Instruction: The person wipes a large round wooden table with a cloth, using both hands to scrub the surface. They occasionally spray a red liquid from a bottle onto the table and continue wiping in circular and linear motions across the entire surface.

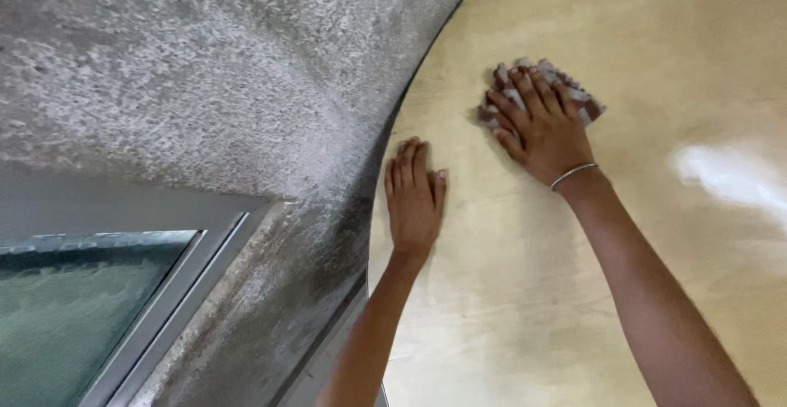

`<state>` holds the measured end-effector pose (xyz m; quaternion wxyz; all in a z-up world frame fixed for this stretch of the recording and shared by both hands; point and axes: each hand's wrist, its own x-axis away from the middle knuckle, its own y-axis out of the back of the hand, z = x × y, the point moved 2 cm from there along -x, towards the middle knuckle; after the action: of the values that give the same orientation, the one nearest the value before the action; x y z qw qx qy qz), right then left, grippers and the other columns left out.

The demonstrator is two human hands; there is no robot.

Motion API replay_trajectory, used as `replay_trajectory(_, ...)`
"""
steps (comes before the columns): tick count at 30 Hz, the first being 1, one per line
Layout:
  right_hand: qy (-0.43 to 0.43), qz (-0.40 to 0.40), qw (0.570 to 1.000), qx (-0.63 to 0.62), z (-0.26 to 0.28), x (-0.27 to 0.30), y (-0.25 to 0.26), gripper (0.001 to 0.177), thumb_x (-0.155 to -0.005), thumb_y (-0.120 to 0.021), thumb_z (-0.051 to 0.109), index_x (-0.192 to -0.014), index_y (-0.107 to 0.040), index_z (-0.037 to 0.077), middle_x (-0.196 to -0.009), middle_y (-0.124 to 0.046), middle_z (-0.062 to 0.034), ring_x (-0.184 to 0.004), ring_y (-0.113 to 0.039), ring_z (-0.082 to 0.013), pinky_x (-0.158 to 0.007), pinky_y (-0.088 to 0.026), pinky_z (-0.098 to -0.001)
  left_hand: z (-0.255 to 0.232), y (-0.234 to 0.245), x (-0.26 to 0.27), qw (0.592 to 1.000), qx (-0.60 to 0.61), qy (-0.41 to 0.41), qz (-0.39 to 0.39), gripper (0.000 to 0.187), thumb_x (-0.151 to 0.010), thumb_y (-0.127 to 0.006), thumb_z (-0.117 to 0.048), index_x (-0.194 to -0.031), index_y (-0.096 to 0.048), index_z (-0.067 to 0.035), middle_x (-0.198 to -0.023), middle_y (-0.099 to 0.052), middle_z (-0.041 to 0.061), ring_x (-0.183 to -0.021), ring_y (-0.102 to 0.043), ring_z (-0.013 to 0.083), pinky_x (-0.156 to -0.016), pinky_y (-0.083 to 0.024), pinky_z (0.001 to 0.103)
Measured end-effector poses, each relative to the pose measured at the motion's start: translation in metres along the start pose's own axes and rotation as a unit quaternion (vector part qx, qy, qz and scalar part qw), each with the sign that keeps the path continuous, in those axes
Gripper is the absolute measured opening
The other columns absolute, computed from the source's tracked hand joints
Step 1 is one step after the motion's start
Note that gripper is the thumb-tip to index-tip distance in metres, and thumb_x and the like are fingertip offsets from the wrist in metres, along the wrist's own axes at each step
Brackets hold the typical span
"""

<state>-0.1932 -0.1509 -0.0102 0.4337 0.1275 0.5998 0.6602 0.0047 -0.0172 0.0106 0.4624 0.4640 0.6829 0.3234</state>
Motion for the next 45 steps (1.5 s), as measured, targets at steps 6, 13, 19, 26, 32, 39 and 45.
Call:
replay_trajectory(6,-0.085,-0.053,0.995,0.029,-0.008,-0.091,-0.041,0.057,-0.110,-0.048,0.042,-0.159,-0.048,0.014,-0.166,-0.035,-0.0233,-0.152,-0.027,-0.0424,-0.122,-0.016,-0.0609,0.000,-0.004,0.002,0.999,-0.030,0.008,-0.008,0.047,-0.105,-0.051,-0.025,-0.145,-0.049,-0.001,-0.153,-0.046,0.016,-0.150,-0.037,0.0307,-0.126,-0.025,0.052)
replay_trajectory(13,-0.006,-0.025,1.000,0.006,0.037,-0.092,-0.054,0.058,-0.108,-0.047,0.042,-0.158,-0.047,0.012,-0.166,-0.035,-0.0236,-0.153,-0.026,-0.0418,-0.125,-0.015,-0.0588,0.001,-0.003,0.004,1.000,-0.002,0.018,-0.017,0.046,-0.102,-0.050,-0.017,-0.146,-0.048,-0.003,-0.150,-0.051,0.015,-0.149,-0.040,0.0300,-0.125,-0.026,0.053)
replay_trajectory(19,0.117,0.034,0.992,-0.041,0.083,-0.048,-0.038,0.058,-0.103,-0.049,0.042,-0.155,-0.048,0.015,-0.162,-0.039,-0.0197,-0.151,-0.031,-0.0377,-0.124,-0.019,-0.0555,0.005,0.004,0.000,0.991,-0.006,0.100,-0.089,0.037,-0.100,-0.051,-0.017,-0.134,-0.049,-0.002,-0.134,-0.055,0.018,-0.132,-0.049,0.0331,-0.117,-0.031,0.056)
replay_trajectory(26,0.003,-0.020,1.000,-0.007,0.084,-0.078,-0.052,0.054,-0.109,-0.048,0.038,-0.158,-0.047,0.015,-0.164,-0.038,-0.0205,-0.152,-0.030,-0.0380,-0.122,-0.021,-0.0566,0.016,0.010,0.005,0.957,0.150,0.174,-0.178,0.028,-0.103,-0.052,-0.013,-0.129,-0.052,0.000,-0.125,-0.059,0.021,-0.122,-0.056,0.0397,-0.103,-0.043,0.050)
replay_trajectory(32,0.058,-0.001,0.998,0.001,0.120,-0.046,-0.051,0.057,-0.107,-0.048,0.040,-0.158,-0.048,0.014,-0.165,-0.035,-0.0206,-0.153,-0.028,-0.0382,-0.122,-0.020,-0.0561,0.026,0.004,0.009,0.917,0.252,0.185,-0.246,0.027,-0.105,-0.049,-0.012,-0.127,-0.052,0.004,-0.124,-0.059,0.024,-0.118,-0.058,0.0391,-0.104,-0.045,0.048)
replay_trajectory(39,0.074,0.018,0.997,0.002,0.171,-0.004,-0.049,0.055,-0.107,-0.047,0.042,-0.156,-0.050,0.016,-0.166,-0.035,-0.0168,-0.154,-0.027,-0.0346,-0.123,-0.020,-0.0533,0.050,0.009,0.038,0.852,0.399,0.263,-0.216,0.035,-0.107,-0.041,-0.019,-0.134,-0.046,0.003,-0.113,-0.056,0.018,-0.102,-0.060,0.0266,-0.096,-0.048,0.038)
replay_trajectory(45,0.110,0.032,0.993,-0.008,0.207,0.036,-0.033,0.056,-0.104,-0.048,0.041,-0.155,-0.048,0.017,-0.166,-0.034,-0.0145,-0.154,-0.027,-0.0337,-0.124,-0.019,-0.0524,0.055,0.025,0.096,0.862,0.385,0.242,-0.224,0.032,-0.111,-0.042,-0.020,-0.133,-0.045,0.003,-0.124,-0.055,0.017,-0.113,-0.059,0.0270,-0.101,-0.046,0.039)
